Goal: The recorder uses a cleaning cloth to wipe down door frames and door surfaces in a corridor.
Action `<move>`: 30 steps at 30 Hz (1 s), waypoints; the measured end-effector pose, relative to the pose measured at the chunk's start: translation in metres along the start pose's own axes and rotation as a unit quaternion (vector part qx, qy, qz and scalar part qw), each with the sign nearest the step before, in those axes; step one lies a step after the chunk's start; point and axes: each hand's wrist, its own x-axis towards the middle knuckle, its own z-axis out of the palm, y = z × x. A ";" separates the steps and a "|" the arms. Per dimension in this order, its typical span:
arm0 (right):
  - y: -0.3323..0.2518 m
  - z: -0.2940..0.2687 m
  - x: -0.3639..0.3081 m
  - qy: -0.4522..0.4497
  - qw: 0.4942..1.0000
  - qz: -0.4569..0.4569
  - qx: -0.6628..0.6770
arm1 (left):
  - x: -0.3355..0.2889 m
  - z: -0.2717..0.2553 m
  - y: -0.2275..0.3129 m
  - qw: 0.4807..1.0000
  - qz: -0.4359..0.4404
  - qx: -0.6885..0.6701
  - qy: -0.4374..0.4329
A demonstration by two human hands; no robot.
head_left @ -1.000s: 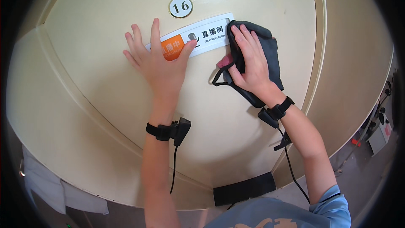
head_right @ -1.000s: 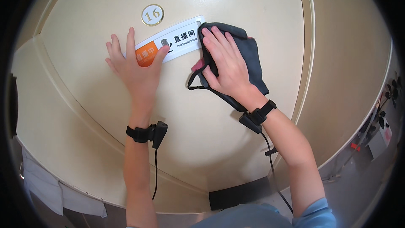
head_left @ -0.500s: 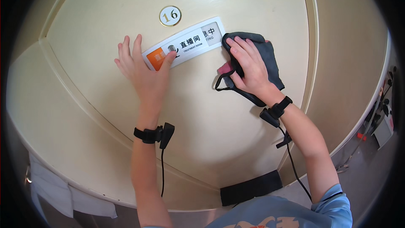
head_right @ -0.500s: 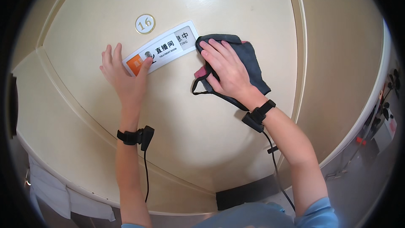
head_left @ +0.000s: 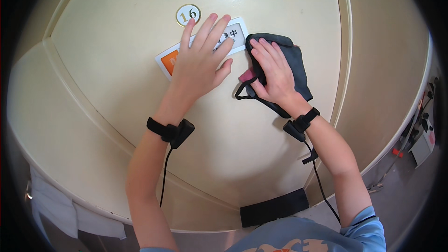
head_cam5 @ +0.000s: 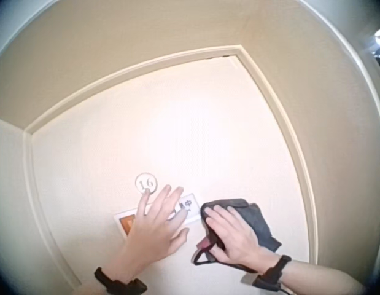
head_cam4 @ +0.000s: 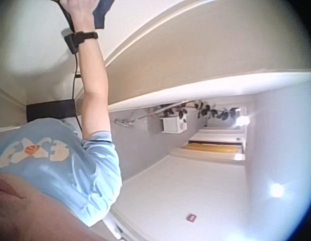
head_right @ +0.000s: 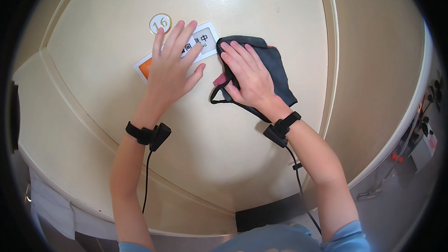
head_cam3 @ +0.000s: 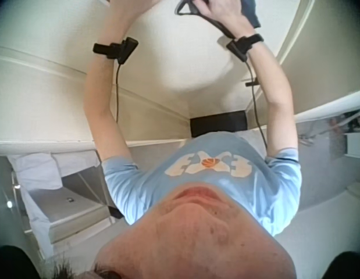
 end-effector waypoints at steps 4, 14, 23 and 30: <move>0.001 -0.004 -0.002 0.000 1.000 0.001 -0.003 | 0.006 0.004 -0.002 1.000 0.022 0.010 0.006; 0.005 0.003 -0.007 -0.003 1.000 0.002 -0.012 | 0.002 -0.010 -0.018 0.996 0.073 0.044 -0.037; 0.010 0.013 -0.012 -0.007 1.000 0.012 -0.002 | -0.045 -0.025 -0.053 0.997 -0.008 0.015 -0.076; 0.003 0.021 -0.007 -0.022 1.000 0.001 -0.019 | -0.098 -0.028 -0.084 0.997 -0.033 -0.012 -0.072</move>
